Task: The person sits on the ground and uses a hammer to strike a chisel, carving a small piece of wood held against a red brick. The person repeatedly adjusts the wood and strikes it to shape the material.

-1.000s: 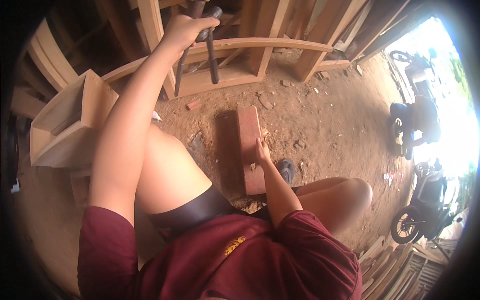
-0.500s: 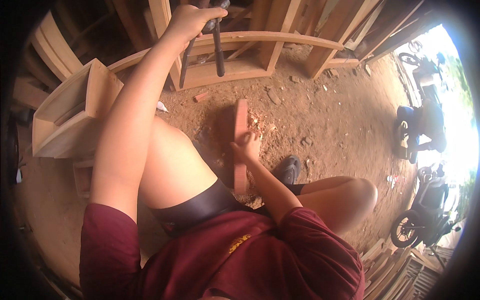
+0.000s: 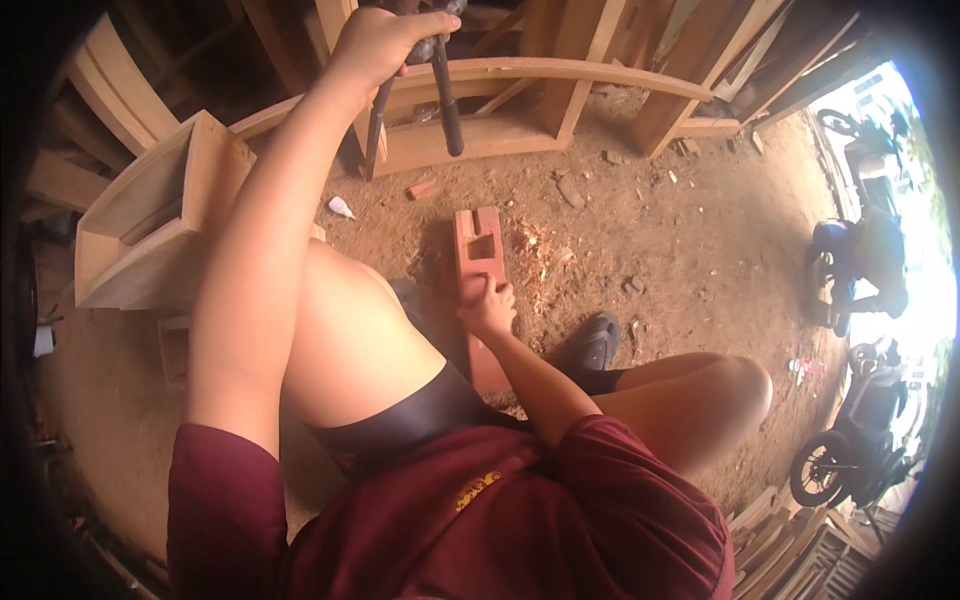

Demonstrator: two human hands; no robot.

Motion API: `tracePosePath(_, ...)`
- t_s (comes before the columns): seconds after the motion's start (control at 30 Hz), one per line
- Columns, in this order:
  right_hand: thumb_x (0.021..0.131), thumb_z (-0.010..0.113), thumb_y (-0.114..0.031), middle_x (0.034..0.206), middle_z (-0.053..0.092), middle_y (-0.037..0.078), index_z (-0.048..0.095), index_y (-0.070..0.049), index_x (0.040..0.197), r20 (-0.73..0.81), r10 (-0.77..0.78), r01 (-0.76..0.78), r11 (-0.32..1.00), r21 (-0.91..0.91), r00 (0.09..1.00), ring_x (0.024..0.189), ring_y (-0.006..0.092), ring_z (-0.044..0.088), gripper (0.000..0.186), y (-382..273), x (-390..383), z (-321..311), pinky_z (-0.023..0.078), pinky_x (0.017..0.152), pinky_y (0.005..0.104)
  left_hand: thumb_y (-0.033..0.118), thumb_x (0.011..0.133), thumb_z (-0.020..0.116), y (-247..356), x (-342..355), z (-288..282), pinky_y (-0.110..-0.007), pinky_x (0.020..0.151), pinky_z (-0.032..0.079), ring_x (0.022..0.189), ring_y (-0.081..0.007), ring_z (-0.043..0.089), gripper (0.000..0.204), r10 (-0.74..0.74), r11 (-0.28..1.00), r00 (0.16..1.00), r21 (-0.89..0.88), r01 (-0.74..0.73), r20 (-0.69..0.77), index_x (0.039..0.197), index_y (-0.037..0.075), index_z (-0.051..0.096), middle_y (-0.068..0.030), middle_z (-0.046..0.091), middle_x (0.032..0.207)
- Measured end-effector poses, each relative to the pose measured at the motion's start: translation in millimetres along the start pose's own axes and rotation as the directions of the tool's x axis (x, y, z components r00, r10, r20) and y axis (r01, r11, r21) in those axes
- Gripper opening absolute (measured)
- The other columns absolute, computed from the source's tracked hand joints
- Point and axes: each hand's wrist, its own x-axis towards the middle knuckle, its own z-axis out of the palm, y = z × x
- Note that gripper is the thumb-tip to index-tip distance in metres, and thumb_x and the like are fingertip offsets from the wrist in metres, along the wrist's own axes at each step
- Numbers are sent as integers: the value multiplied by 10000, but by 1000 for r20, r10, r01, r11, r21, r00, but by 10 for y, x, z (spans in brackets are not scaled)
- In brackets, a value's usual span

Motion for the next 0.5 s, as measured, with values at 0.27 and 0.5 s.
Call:
tracePosePath(0.27, 842, 655, -626, 1436, 399, 290, 425, -16, 1407, -122, -55, 89, 953, 290, 991, 1353, 459, 359, 862, -182, 455, -734, 356, 1077, 577, 147, 761, 775, -99, 72, -30, -250, 494, 401, 524, -85, 542, 134, -53, 996, 980, 84, 38, 192, 749, 56, 677, 2, 609, 629)
tracePosePath(0.5, 800, 789, -465, 1367, 509, 201, 442, 6, 1390, -142, -678, 680, 654, 332, 721, 1347, 328, 425, 831, -735, 685, -2668, 347, 1126, 478, 349, 755, 779, -175, 71, 335, -200, 451, 386, 523, -36, 547, 340, 14, 999, 812, 16, -29, 584, 890, 38, 745, -73, 742, 841)
